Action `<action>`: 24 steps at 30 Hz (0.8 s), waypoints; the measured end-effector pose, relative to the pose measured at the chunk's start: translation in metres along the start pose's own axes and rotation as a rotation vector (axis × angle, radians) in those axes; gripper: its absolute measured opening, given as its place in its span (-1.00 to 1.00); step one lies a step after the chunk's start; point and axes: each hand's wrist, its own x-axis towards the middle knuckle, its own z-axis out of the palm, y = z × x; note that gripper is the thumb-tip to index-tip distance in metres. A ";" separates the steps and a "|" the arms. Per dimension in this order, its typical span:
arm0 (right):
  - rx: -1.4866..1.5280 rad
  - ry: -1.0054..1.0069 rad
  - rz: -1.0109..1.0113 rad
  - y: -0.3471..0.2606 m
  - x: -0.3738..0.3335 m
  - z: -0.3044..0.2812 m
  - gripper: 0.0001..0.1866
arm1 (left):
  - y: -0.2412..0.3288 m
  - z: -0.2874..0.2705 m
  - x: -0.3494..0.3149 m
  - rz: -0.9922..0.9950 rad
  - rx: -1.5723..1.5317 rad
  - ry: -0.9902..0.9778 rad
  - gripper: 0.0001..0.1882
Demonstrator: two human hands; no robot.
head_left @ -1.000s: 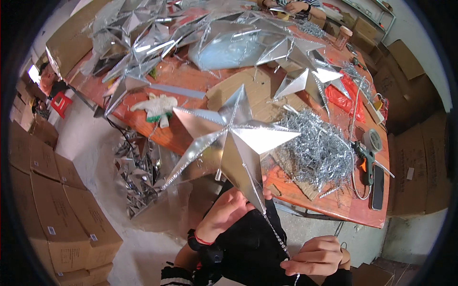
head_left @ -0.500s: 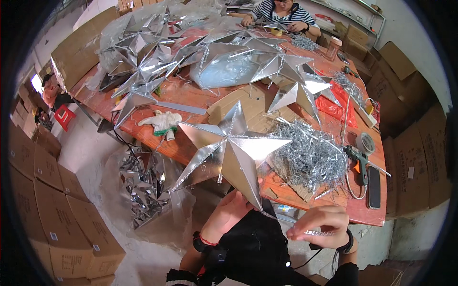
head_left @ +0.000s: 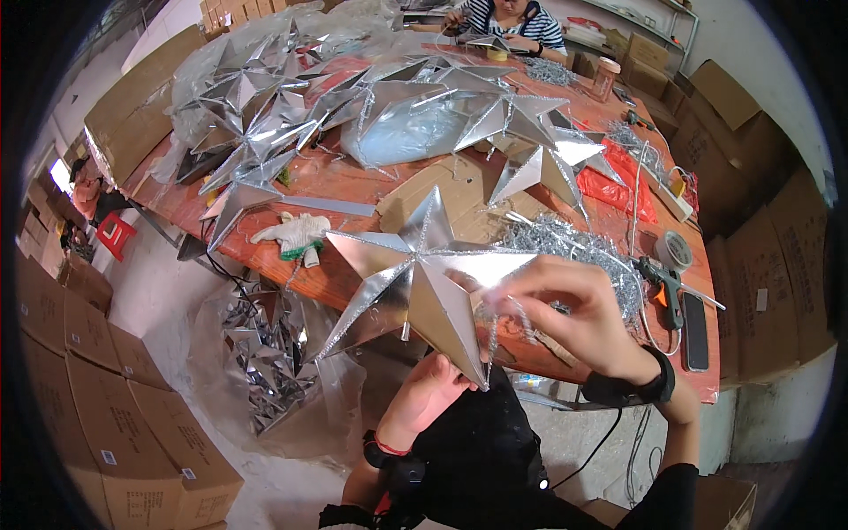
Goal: The recorder uses a hot glue gun to assemble and finish metallic silver star decorations at a workshop table.
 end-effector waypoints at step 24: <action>-0.033 -0.034 -0.112 0.054 0.051 0.035 -0.88 | 0.002 -0.009 -0.001 -0.041 -0.044 -0.021 -0.33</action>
